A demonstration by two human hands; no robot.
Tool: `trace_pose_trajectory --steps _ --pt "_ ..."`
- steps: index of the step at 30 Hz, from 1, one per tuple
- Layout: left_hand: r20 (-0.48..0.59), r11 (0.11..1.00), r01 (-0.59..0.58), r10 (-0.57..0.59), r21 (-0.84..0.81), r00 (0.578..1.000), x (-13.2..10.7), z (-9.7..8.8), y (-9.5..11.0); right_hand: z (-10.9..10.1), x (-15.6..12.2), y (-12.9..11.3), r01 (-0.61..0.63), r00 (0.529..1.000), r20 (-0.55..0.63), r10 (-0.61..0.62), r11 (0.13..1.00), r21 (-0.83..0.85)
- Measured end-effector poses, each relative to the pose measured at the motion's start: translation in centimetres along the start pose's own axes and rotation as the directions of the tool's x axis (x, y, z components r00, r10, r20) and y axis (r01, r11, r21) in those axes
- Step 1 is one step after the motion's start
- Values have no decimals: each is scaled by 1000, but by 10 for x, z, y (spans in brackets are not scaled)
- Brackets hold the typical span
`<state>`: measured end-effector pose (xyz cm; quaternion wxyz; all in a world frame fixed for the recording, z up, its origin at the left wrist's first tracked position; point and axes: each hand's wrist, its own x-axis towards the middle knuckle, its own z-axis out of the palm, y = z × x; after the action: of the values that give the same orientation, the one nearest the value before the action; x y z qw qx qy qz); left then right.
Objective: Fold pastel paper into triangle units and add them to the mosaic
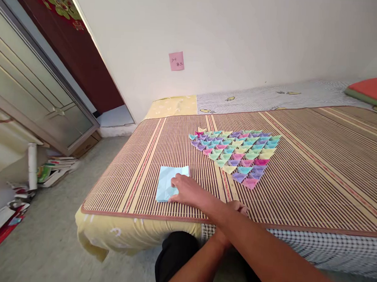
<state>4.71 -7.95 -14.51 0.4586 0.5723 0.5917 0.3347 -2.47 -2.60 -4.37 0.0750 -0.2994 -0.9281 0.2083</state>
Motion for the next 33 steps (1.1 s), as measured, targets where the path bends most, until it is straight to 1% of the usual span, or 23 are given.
trace_pose_trajectory --steps 3,6,13,16,20,26,29,33 --pt "-7 998 -13 14 69 1000 -2 -4 5 10 6 -16 32 998 -45 -35 998 -51" --pt "1 994 -31 31 109 1000 -6 -6 6 18 11 -23 70 996 -44 -74 994 -79" --pt "14 986 -55 53 158 998 -6 -4 3 24 10 -12 86 995 -34 -89 993 -86" --pt "4 985 -61 61 162 998 -4 0 -1 26 9 -12 99 994 -31 -102 991 -85" --pt "-8 984 -97 99 151 995 -4 3 -6 32 10 -10 106 993 -36 -109 992 -76" --pt "-46 983 -128 135 133 990 -7 -3 -6 30 18 -2 120 993 -10 -121 991 -59" --pt "-47 982 -153 159 114 986 -7 -7 -5 29 20 -4 123 992 -12 -124 990 -68" --pt "-51 980 -187 191 74 980 -9 -9 -6 27 18 -14 123 992 -23 -125 988 -94"
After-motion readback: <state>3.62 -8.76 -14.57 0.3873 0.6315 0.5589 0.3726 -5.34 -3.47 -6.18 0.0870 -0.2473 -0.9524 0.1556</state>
